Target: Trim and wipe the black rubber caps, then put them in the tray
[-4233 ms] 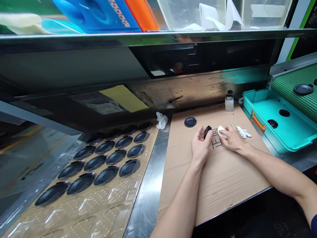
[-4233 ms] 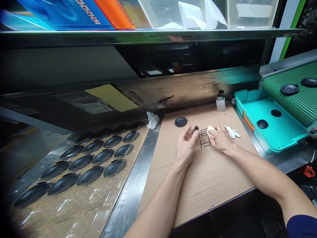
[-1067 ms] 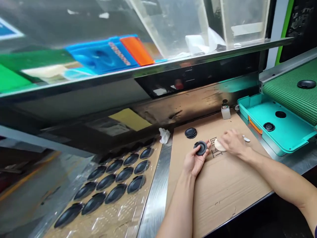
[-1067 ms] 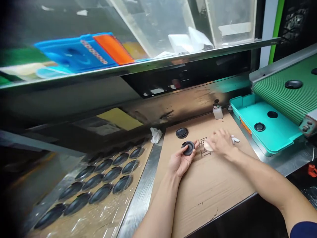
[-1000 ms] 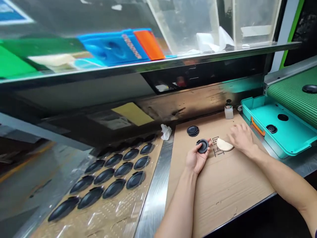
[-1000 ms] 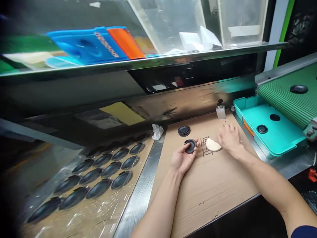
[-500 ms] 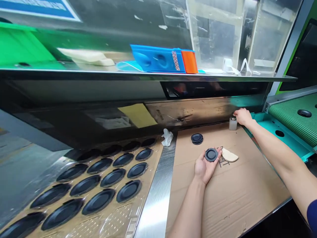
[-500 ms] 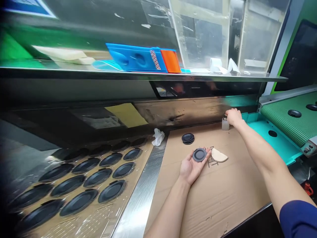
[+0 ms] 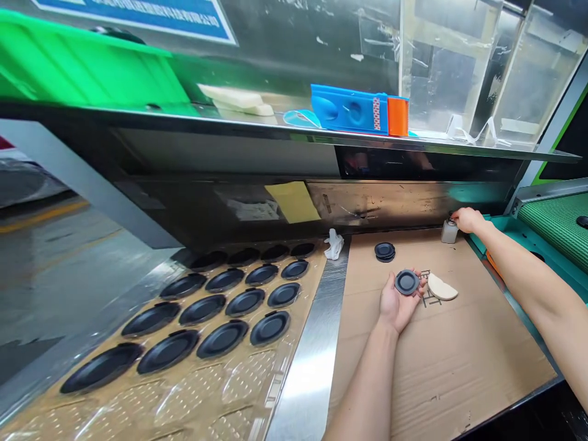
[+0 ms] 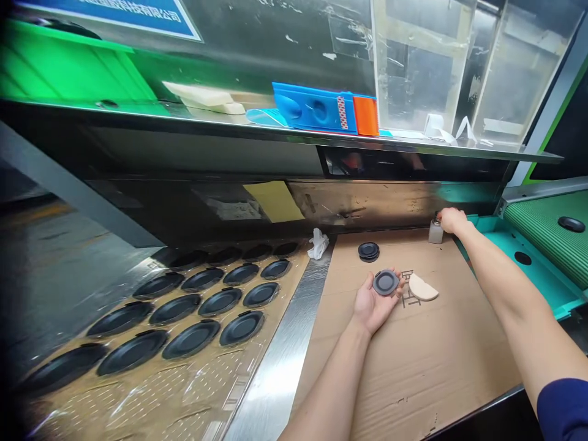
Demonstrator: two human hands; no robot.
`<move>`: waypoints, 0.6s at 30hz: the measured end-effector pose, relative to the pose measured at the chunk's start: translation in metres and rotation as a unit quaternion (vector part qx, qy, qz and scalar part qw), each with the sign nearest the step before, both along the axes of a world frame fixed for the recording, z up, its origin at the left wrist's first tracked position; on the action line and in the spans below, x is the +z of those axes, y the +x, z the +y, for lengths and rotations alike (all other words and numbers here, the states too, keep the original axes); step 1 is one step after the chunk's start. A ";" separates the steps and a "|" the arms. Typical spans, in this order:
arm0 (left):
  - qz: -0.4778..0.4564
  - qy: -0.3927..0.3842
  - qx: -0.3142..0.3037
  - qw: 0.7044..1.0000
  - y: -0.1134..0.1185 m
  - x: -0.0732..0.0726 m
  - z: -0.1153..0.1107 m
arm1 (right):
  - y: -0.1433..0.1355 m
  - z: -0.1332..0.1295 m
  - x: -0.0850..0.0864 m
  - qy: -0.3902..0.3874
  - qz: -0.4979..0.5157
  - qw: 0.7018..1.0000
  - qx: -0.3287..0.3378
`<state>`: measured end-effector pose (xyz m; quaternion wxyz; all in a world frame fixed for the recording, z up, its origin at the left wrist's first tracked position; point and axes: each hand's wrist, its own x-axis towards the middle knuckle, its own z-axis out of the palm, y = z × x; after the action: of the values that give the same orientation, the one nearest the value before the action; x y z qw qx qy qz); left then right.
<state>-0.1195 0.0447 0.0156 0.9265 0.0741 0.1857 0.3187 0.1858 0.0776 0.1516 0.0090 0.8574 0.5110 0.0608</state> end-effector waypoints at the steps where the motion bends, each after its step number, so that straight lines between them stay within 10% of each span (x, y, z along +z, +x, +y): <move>1: -0.003 0.006 0.000 1.000 0.000 0.000 0.000 | -0.005 -0.003 0.000 0.009 0.003 1.000 0.001; 8: -0.027 0.033 0.020 0.999 0.000 0.003 0.001 | -0.108 -0.079 -0.057 0.278 0.162 0.925 0.204; 13: -0.013 0.052 0.026 0.998 0.003 0.007 -0.005 | -0.175 -0.129 -0.111 0.280 0.230 0.888 0.285; 18: 0.009 0.061 -0.007 0.998 0.010 0.004 -0.012 | -0.189 -0.121 -0.124 0.260 0.163 0.904 0.298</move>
<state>-0.1094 0.0323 0.0198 0.9207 0.1347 0.1734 0.3227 -0.0027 -0.0432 0.0276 -0.3158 0.6354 0.7028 0.0506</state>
